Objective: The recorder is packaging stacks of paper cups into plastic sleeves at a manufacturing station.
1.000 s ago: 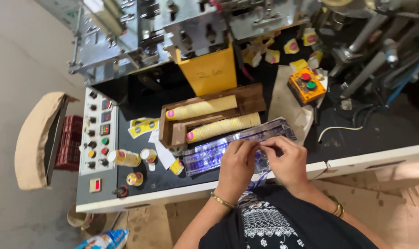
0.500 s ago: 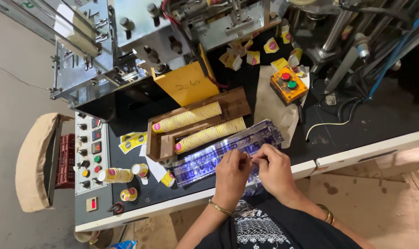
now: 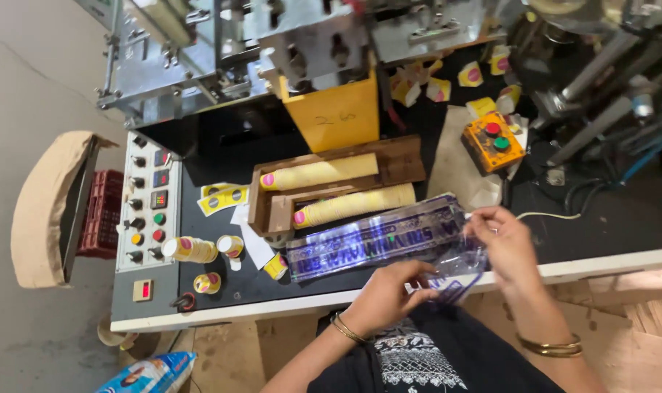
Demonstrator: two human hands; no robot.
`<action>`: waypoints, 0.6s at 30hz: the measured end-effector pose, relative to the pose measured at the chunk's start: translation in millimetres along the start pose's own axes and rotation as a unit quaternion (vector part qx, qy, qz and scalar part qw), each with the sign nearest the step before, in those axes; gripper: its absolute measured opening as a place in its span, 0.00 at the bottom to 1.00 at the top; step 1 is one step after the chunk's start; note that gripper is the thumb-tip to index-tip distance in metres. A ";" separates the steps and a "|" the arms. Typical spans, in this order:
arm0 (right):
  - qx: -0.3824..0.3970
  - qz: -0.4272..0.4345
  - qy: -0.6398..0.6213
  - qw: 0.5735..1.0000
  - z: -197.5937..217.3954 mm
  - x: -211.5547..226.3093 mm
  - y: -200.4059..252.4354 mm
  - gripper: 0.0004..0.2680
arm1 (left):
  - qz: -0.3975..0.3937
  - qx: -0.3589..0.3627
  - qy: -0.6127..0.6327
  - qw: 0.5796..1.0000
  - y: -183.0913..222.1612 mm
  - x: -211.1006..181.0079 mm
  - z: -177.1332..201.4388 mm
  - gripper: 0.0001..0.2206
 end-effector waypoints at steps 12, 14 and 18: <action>-0.036 0.180 0.489 0.853 -98.7 -4.1 -92.1 0.08 | 0.047 -0.317 -0.392 0.862 3.2 129.3 215.8 0.10; -0.011 0.179 0.519 0.836 -126.5 -13.9 -109.6 0.08 | 0.002 -0.335 -0.417 0.845 -3.0 142.1 234.9 0.14; 0.123 0.224 0.480 0.839 -159.7 -35.7 -138.0 0.08 | -0.023 -0.347 -0.441 0.828 -17.3 151.1 252.8 0.20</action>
Point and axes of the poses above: each hand's wrist, its own y-axis away from the middle knuckle, its own z-axis out of the back of the hand, x = y × z, the point moved 1 cm from there along -y, towards the middle knuckle, and after that the axes turned 8 degrees about y, right-handed, at the moved point
